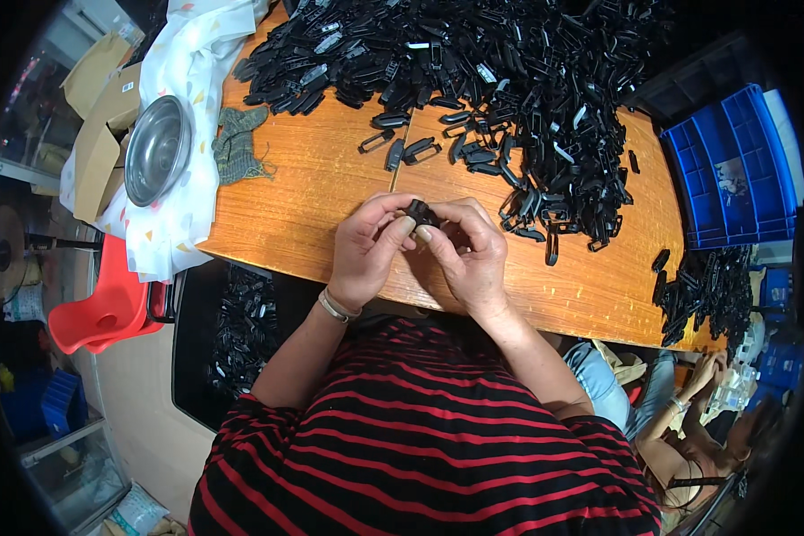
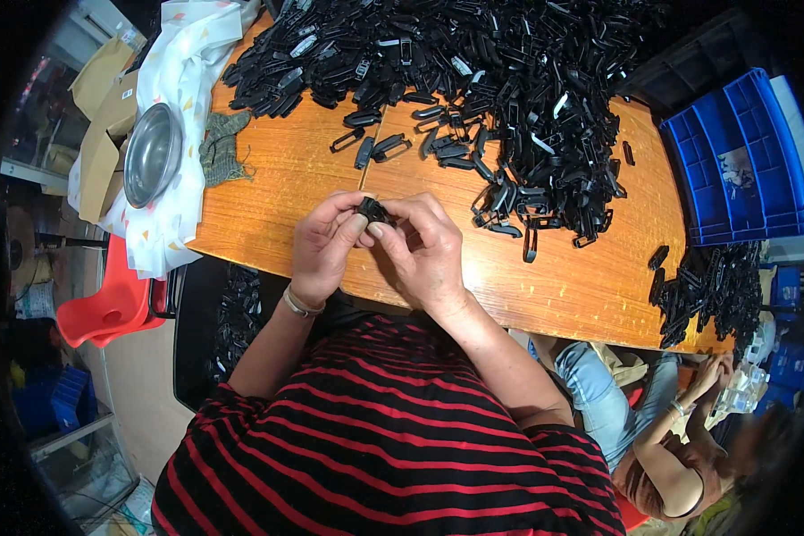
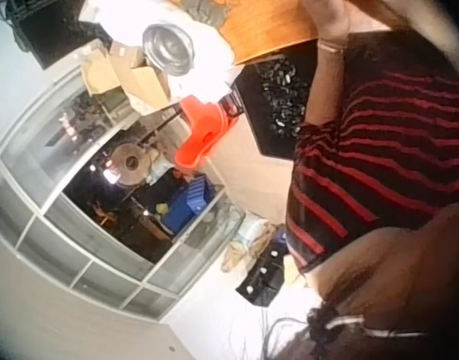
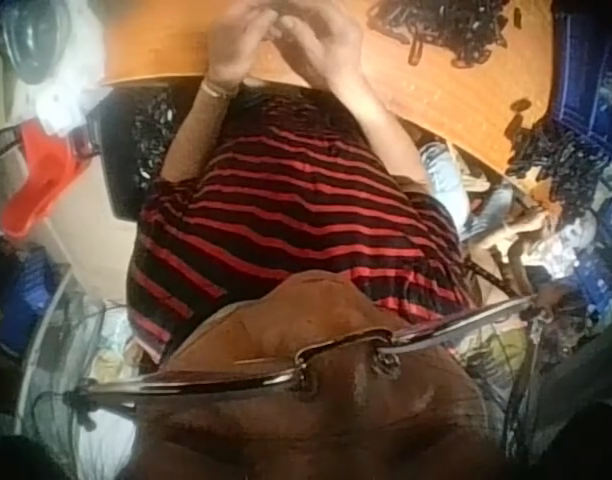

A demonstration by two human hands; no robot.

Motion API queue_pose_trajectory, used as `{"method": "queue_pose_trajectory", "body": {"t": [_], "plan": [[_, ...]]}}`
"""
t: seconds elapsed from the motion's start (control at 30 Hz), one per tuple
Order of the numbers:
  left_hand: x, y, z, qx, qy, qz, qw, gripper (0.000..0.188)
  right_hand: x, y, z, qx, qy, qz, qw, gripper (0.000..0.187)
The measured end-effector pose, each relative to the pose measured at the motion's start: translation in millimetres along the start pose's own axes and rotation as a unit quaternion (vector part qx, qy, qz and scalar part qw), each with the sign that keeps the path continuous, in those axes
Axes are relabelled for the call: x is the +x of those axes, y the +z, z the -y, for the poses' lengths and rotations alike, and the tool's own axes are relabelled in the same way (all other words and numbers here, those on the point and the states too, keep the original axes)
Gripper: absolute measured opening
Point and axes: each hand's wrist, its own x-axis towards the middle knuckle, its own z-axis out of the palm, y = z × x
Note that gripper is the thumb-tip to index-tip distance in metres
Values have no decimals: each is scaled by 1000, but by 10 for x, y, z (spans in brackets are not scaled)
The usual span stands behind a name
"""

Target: Assembling small black plastic components by snapping them together manually at a workbench.

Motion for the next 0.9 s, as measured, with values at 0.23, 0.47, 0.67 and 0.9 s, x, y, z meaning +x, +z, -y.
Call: {"method": "queue_pose_trajectory", "body": {"t": [0.23,0.47,0.67,0.9], "plan": [[-31,139,-14,72,76,-45,993,24,-37,73,-70,-99,-112,-32,988,27],[-71,114,-171,-3,-35,8,999,21,-138,89,-76,-105,-5,56,993,57],[-134,227,-604,-61,15,64,996,25,-181,109,333,-64,-117,48,990,62],[-282,-332,-613,211,-139,-15,967,36,-197,-133,138,-172,17,251,953,49]]}}
